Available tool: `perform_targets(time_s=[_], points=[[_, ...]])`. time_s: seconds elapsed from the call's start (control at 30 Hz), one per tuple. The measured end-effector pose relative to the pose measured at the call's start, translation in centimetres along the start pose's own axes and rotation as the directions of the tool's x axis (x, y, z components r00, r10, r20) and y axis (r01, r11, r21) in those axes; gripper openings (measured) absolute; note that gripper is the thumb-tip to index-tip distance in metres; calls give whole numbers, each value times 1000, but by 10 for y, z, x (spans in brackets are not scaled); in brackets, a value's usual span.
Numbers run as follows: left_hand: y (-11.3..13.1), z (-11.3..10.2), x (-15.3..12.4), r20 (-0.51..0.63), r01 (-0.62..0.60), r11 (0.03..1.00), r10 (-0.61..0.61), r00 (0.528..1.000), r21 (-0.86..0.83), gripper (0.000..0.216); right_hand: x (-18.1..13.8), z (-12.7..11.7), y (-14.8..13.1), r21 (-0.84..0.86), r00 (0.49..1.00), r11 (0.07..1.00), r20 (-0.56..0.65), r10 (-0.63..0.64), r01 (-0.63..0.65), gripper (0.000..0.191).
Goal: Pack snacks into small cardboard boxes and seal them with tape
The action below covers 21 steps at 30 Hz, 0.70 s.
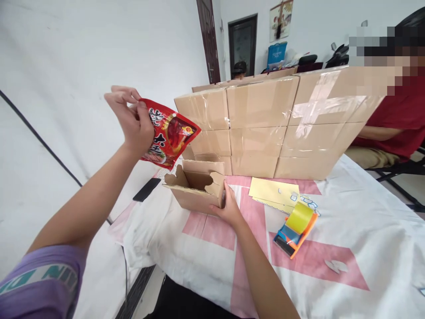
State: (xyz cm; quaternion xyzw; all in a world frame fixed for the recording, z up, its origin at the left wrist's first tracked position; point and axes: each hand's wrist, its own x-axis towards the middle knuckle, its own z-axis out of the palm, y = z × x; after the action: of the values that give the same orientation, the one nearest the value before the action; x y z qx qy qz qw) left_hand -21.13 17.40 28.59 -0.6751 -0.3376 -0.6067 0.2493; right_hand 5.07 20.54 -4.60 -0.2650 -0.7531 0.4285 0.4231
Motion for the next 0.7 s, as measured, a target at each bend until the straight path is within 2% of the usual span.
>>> perform_targets(time_s=[0.1, 0.17, 0.2, 0.23, 0.3, 0.37, 0.43, 0.47, 0.57, 0.63, 0.7], points=[[-5, 32, -20, -32, 72, 996, -74, 997, -55, 21, 1, 0, 1, -6, 1000, 1000, -9, -9, 9, 120], [-6, 49, -44, 63, 163, 982, -157, 986, -92, 22, 1, 0, 1, -6, 1000, 1000, -13, -13, 12, 121], [-6, 54, -57, 164, 231, 967, -213, 963, -103, 22, 2, 0, 1, -4, 1000, 1000, -14, -12, 12, 121], [-5, 57, -71, 284, 306, 946, -267, 921, -103, 22, 2, 0, 0, -1, 1000, 1000, -12, -9, 9, 121], [-2, 57, -94, 495, 422, 903, -334, 802, -75, 21, 3, -1, -2, 2, 1000, 1000, -7, -3, 3, 121], [-1, 52, -112, 619, 478, 877, -347, 704, -52, 18, 3, -1, -2, -5, 1000, 1000, 1, -2, 2, 122], [0, 48, -123, 697, 519, 854, -353, 625, -33, 13, 4, -2, -2, -12, 1000, 1000, 14, -14, 14, 123], [1, 47, -127, 742, 556, 831, -367, 562, -10, 10, 4, -2, -2, -13, 1000, 1000, 21, -22, 23, 124], [5, 52, -139, 863, 667, 738, -398, 311, 101, 8, 4, -2, -1, -7, 999, 999, 34, -37, 37, 125], [10, 57, -146, 903, 706, 689, -391, 176, 161, 13, 4, -2, 0, -2, 999, 1000, 40, -29, 29, 126], [14, 61, -150, 920, 721, 668, -376, 111, 186, 18, 4, -2, 0, 3, 999, 1000, 43, -24, 24, 125]])
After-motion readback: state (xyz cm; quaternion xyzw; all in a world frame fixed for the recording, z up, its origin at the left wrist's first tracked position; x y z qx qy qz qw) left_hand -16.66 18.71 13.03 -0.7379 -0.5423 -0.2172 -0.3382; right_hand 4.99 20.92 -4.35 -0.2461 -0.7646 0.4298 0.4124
